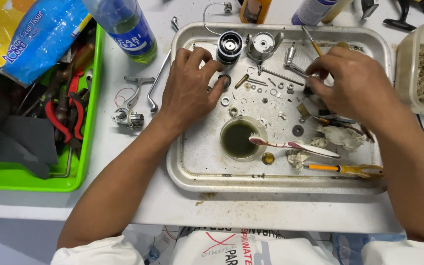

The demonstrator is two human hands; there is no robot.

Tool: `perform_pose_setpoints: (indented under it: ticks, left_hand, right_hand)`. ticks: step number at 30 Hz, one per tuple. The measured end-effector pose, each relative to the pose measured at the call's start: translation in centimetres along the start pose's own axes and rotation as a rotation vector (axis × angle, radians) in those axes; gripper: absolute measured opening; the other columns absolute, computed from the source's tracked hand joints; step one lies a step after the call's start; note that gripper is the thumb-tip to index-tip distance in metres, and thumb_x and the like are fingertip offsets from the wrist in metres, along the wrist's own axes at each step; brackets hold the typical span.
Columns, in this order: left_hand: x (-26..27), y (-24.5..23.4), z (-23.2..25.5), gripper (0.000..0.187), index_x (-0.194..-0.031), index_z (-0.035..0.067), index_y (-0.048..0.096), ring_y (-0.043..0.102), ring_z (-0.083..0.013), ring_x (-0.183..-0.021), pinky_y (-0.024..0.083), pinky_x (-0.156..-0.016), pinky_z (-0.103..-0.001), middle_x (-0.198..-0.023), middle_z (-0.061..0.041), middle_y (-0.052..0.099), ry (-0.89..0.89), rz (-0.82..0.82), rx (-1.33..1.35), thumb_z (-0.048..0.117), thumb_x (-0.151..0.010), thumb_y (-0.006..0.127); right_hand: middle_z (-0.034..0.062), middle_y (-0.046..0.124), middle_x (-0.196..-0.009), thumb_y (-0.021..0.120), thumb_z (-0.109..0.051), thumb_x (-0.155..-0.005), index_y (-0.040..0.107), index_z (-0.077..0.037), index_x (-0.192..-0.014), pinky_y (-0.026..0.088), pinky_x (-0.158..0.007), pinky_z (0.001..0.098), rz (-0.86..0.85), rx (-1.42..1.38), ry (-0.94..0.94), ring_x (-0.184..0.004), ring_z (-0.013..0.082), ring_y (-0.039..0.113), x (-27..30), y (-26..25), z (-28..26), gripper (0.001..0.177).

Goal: Cleaning and reassembling small mechanical components of a fishing reel using a toothbrush and cloth.

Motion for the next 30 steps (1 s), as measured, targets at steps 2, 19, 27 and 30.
perform_pose_setpoints:
  ticks: [2,19,27,30]
  left_hand:
    - [0.0,0.1,0.0,0.028,-0.114,0.012,0.073,0.050,-0.0294,-0.100,0.049,-0.082,-0.039,-0.108,-0.010,0.062,0.002,-0.006,-0.012,0.032,-0.095,0.076]
    - [0.1,0.1,-0.7,0.025,-0.112,0.012,0.075,0.049,-0.0286,-0.099,0.046,-0.083,-0.039,-0.105,-0.008,0.061,-0.008,0.016,0.042,0.030,-0.095,0.073]
    - [0.1,1.6,-1.0,0.031,-0.109,0.012,0.075,0.052,-0.0276,-0.096,0.044,-0.086,-0.041,-0.102,-0.009,0.067,-0.003,-0.068,-0.035,0.039,-0.094,0.076]
    - [-0.1,1.5,-0.9,0.025,-0.106,0.013,0.075,0.051,-0.0271,-0.095,0.043,-0.087,-0.042,-0.097,-0.007,0.067,-0.018,-0.106,0.017,0.035,-0.094,0.077]
  right_hand:
    - [0.0073,0.070,-0.100,0.072,-0.028,-0.103,0.076,-0.007,-0.115,0.057,-0.077,0.0442,0.179,0.050,-0.084,-0.092,0.0271,0.066,1.4,-1.5,1.0,0.024]
    - [0.0112,0.069,-0.103,0.085,-0.014,-0.104,0.079,-0.004,-0.106,0.054,-0.078,0.0394,0.570,0.068,-0.252,-0.094,0.0271,0.064,4.9,0.8,3.2,0.011]
    - [0.0143,0.069,-0.103,0.085,-0.009,-0.102,0.079,-0.001,-0.106,0.054,-0.081,0.0409,0.618,0.027,-0.298,-0.096,0.0298,0.064,5.0,0.6,2.8,0.011]
    - [0.0149,0.070,-0.104,0.084,-0.011,-0.102,0.079,-0.001,-0.106,0.055,-0.084,0.0412,0.625,0.035,-0.301,-0.099,0.0298,0.065,5.0,0.6,2.7,0.012]
Point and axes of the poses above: each hand's wrist, its own x-axis away from the middle knuckle, its own y-axis out of the palm, z = x × y, the point moved 10 cm from there along -x, towards the middle knuckle
